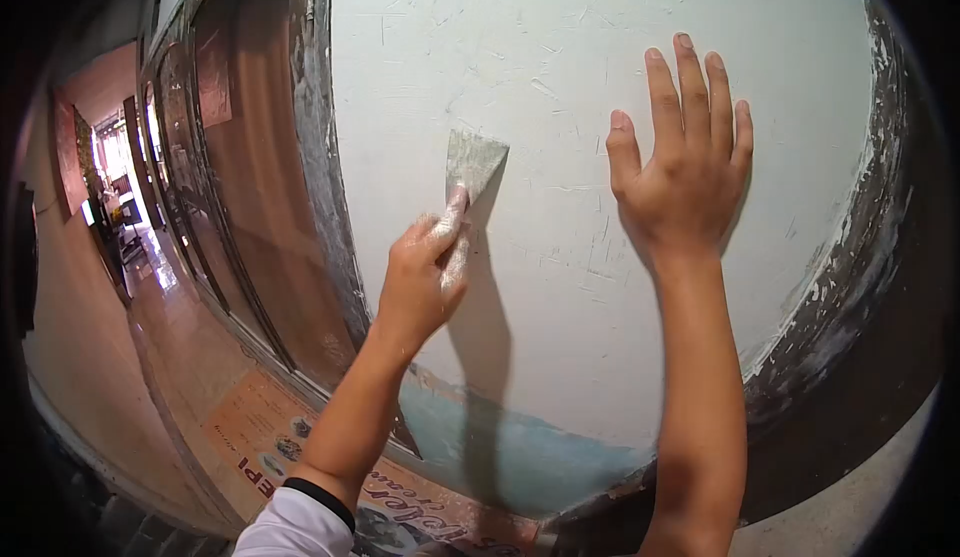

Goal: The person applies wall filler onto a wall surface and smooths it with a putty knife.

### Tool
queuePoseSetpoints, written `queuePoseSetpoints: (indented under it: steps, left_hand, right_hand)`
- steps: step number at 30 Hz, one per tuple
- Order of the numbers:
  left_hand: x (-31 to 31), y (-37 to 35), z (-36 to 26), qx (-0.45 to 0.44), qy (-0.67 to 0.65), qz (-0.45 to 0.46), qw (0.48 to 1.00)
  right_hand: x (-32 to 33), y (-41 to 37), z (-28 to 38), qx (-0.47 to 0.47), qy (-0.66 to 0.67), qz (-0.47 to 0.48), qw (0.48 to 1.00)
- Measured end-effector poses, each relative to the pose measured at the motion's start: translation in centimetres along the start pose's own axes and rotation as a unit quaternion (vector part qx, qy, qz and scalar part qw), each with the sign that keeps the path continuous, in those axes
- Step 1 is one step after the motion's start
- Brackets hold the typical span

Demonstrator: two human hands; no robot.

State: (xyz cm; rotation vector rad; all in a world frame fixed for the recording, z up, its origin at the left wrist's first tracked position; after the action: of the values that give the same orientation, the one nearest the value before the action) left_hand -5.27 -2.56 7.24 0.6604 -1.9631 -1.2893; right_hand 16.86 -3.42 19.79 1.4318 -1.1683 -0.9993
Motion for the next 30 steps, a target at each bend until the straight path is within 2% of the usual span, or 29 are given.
queuePoseSetpoints:
  steps: [1, 3, 6, 9, 12, 15, 19, 22, 23, 27, 29, 30]
  left_hand:
    - [0.1, 1.2, 0.1, 0.001, -0.001, -0.001, 1.000]
    - [0.8, 4.3, -0.7, -0.055, 0.044, -0.025, 0.997]
    - [1.7, 7.6, -1.4, -0.035, 0.054, -0.027, 0.998]
    - [1.9, 6.1, -1.2, -0.040, 0.038, -0.046, 0.997]
    - [1.0, 2.5, -0.4, 0.001, -0.009, -0.013, 1.000]
    - [1.0, 4.1, -0.3, -0.024, 0.029, -0.034, 0.999]
    - [2.6, 9.6, -2.0, -0.068, 0.066, -0.071, 0.993]
    - [2.5, 8.1, -1.9, -0.042, 0.085, -0.037, 0.995]
    - [1.9, 6.5, -0.7, -0.018, 0.018, -0.054, 0.998]
    - [0.7, 0.4, 1.1, 0.004, 0.019, -0.033, 0.999]
    - [0.4, 0.2, 1.9, 0.014, 0.006, -0.033, 0.999]
    - [0.9, 1.7, 1.4, -0.009, 0.022, -0.046, 0.999]
  right_hand:
    - [0.0, 0.0, 0.0, -0.005, -0.007, 0.004, 1.000]
    - [-0.1, 0.0, 0.1, -0.015, -0.010, 0.017, 1.000]
    - [-0.2, -0.1, -0.2, -0.026, -0.019, 0.016, 0.999]
    - [-0.4, -0.3, -0.3, -0.024, -0.020, 0.010, 0.999]
    - [-0.5, -0.3, -0.5, -0.020, -0.024, 0.008, 0.999]
    - [-0.5, -0.3, -0.4, -0.028, -0.021, 0.014, 0.999]
    - [-0.3, -0.3, -0.3, -0.031, -0.021, 0.018, 0.999]
    - [-0.2, -0.5, -0.3, -0.024, -0.019, 0.012, 0.999]
    - [-0.1, -0.5, -0.3, -0.020, -0.014, 0.008, 1.000]
    - [-0.1, -0.4, -0.2, -0.015, -0.001, 0.005, 1.000]
    - [-0.2, -0.5, -0.2, -0.007, 0.000, -0.006, 1.000]
    - [-0.3, -0.5, -0.2, -0.010, -0.007, 0.001, 1.000]
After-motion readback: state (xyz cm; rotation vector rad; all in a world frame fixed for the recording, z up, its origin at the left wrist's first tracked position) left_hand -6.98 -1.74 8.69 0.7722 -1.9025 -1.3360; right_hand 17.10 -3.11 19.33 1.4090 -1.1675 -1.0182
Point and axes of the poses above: each hand's wrist, its own y-axis towards the middle knuckle, its own x-axis out of the back of the hand, z = x × y, the point moved 9 cm from there along y, towards the middle knuckle, and after that the axes turned 6 degrees about y, right-handed, at the moved point
